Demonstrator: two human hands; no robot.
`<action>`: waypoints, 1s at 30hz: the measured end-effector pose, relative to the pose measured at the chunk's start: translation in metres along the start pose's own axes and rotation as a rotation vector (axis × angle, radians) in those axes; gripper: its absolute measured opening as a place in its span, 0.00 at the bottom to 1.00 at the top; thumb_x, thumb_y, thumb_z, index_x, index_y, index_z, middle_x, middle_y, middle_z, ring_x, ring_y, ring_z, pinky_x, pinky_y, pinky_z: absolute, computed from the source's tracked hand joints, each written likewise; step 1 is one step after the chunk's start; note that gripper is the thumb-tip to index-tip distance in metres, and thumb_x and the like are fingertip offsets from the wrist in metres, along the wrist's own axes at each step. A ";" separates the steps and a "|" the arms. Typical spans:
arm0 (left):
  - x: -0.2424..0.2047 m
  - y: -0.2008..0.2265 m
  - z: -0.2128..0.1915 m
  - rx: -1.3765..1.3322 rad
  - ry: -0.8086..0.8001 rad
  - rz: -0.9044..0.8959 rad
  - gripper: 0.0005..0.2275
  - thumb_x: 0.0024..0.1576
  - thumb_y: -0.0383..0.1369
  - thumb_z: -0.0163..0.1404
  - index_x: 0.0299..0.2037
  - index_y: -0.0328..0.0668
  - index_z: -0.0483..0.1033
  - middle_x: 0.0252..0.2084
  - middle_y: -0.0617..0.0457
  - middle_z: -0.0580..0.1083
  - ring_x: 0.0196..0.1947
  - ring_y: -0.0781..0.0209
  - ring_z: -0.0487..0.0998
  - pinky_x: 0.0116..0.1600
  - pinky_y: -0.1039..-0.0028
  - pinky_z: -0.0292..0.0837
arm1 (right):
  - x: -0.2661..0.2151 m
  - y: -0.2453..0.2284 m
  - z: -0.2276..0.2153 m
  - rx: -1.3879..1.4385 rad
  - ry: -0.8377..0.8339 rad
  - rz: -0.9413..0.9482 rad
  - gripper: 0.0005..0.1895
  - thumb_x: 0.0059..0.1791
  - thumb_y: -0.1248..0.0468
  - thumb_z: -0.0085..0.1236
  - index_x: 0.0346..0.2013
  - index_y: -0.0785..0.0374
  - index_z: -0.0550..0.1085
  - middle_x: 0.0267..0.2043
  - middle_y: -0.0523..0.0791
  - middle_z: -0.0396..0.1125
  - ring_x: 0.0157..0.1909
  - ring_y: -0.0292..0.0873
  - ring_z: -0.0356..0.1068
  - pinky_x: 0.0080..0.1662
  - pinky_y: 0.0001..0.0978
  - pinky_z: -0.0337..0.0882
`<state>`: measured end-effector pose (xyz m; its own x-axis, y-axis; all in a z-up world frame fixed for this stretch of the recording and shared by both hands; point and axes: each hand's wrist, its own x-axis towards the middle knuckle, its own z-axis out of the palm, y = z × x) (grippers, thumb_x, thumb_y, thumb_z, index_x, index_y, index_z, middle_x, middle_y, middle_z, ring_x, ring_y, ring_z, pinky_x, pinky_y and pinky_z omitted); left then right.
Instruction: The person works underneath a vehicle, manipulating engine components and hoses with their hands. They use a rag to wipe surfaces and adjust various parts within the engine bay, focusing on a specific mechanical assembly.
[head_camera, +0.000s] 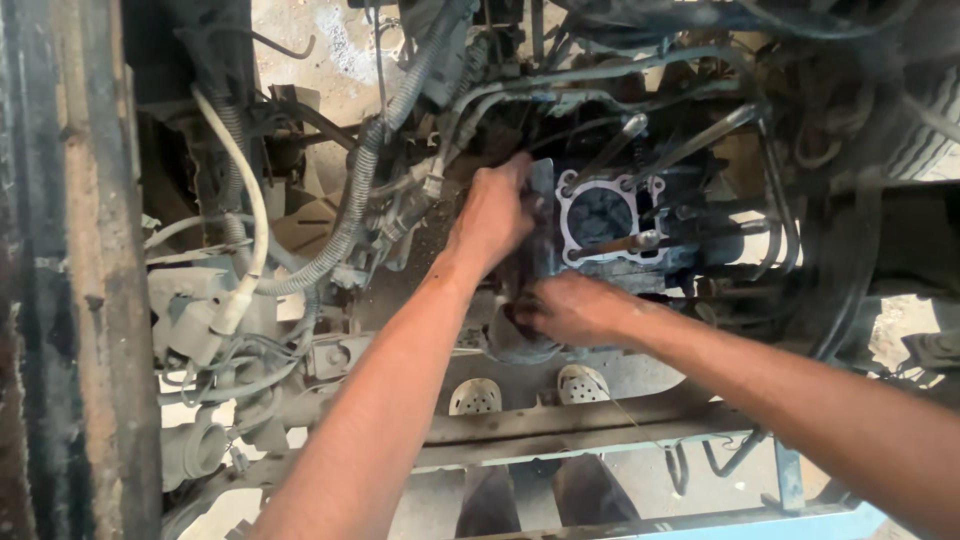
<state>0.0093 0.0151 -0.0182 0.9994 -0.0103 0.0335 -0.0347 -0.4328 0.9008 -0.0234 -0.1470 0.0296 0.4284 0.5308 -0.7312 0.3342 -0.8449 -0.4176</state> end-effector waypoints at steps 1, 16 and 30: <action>0.001 0.001 -0.002 0.028 0.013 0.003 0.13 0.50 0.23 0.55 0.45 0.30 0.73 0.41 0.30 0.76 0.49 0.29 0.74 0.47 0.51 0.72 | 0.002 0.002 0.000 -0.001 0.010 -0.022 0.21 0.51 0.49 0.51 0.51 0.58 0.76 0.47 0.55 0.73 0.52 0.58 0.73 0.55 0.48 0.71; -0.001 -0.003 0.010 0.128 0.014 0.015 0.10 0.51 0.20 0.49 0.44 0.31 0.74 0.42 0.28 0.75 0.50 0.28 0.74 0.49 0.46 0.69 | -0.055 -0.044 -0.087 -0.374 -0.431 0.297 0.18 0.53 0.58 0.51 0.57 0.45 0.74 0.46 0.41 0.73 0.42 0.41 0.77 0.40 0.37 0.78; 0.001 0.008 0.002 0.173 -0.097 -0.001 0.24 0.49 0.19 0.47 0.59 0.38 0.71 0.45 0.29 0.76 0.50 0.32 0.76 0.53 0.52 0.73 | -0.129 0.020 -0.183 0.122 0.057 -0.521 0.18 0.54 0.58 0.52 0.58 0.56 0.74 0.49 0.48 0.75 0.45 0.44 0.78 0.45 0.43 0.76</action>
<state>0.0103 0.0097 -0.0118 0.9955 -0.0929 -0.0166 -0.0407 -0.5813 0.8127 0.0814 -0.2210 0.2143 0.2782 0.8815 -0.3816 0.4165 -0.4687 -0.7790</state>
